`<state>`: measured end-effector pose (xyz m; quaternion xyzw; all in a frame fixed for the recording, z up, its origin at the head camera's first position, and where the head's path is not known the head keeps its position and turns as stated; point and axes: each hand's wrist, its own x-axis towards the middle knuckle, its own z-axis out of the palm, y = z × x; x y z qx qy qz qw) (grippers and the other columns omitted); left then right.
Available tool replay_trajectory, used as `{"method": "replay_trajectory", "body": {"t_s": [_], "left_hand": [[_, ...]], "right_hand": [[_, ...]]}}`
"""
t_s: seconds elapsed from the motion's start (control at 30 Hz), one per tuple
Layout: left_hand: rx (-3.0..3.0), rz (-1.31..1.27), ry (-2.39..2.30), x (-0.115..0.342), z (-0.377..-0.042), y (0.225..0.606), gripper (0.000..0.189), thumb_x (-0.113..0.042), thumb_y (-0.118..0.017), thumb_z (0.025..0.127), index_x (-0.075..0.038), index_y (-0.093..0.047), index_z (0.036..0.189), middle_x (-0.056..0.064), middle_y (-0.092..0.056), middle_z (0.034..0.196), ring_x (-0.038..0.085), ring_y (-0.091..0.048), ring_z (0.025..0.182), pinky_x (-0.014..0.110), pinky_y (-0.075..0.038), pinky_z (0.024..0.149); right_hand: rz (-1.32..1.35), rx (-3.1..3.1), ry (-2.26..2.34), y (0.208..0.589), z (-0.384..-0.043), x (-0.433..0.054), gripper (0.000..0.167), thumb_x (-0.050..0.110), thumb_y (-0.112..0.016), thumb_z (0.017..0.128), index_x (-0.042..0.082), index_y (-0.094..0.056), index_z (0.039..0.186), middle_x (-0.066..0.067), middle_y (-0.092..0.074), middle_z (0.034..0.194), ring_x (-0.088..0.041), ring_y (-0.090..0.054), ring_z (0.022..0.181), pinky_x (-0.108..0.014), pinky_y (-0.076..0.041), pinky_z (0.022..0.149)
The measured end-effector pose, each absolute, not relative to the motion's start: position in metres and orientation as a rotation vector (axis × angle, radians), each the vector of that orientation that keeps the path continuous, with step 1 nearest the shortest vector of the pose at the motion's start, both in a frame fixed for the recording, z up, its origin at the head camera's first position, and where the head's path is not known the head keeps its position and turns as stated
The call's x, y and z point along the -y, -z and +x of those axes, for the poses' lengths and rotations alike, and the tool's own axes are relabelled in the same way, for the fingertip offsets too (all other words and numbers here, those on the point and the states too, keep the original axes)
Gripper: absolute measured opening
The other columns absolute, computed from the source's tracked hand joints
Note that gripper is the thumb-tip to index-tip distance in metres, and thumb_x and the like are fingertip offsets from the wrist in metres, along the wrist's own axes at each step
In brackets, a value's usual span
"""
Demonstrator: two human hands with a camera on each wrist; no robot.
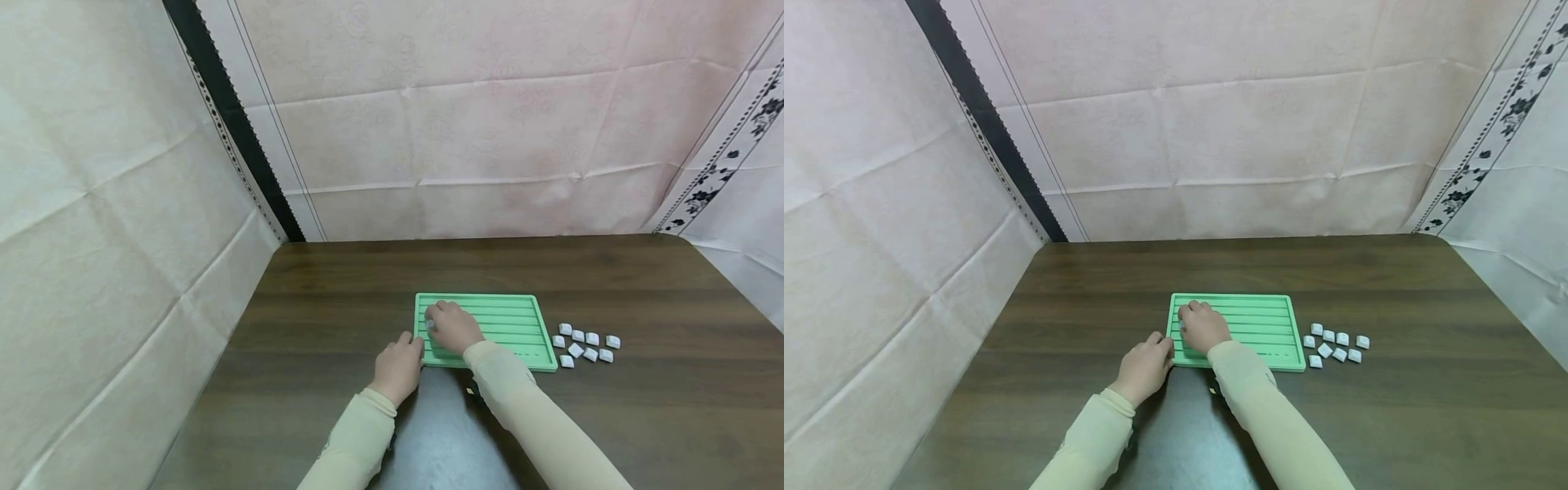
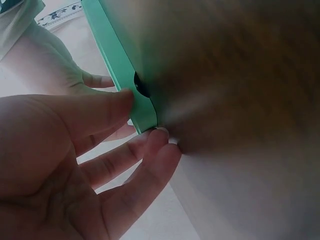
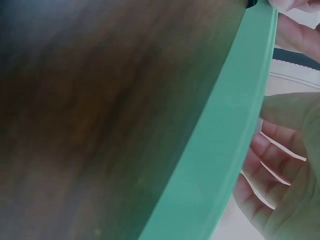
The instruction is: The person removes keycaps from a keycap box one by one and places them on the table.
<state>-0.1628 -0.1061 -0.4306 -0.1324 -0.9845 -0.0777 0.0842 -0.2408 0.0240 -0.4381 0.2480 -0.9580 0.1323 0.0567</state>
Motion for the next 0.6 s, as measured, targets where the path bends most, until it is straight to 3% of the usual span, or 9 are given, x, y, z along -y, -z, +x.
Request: {"method": "replay_trajectory", "body": {"t_s": [0.6], "left_hand": [[2.936,-0.403,0.227,0.1057,-0.1608,0.4286,0.01,-0.018,-0.066,0.085,-0.013,-0.057,0.083,0.004,-0.055,0.084,0.017,-0.049,0.054,0.026,-0.039,0.044]], "right_hand": [[0.746,2.921,-0.376,0.4337,-0.2408,-0.0235,0.012,0.012,-0.06,0.087,0.011,-0.064,0.098,-0.004,-0.063,0.095,-0.021,-0.059,0.087,-0.033,-0.051,0.071]]}}
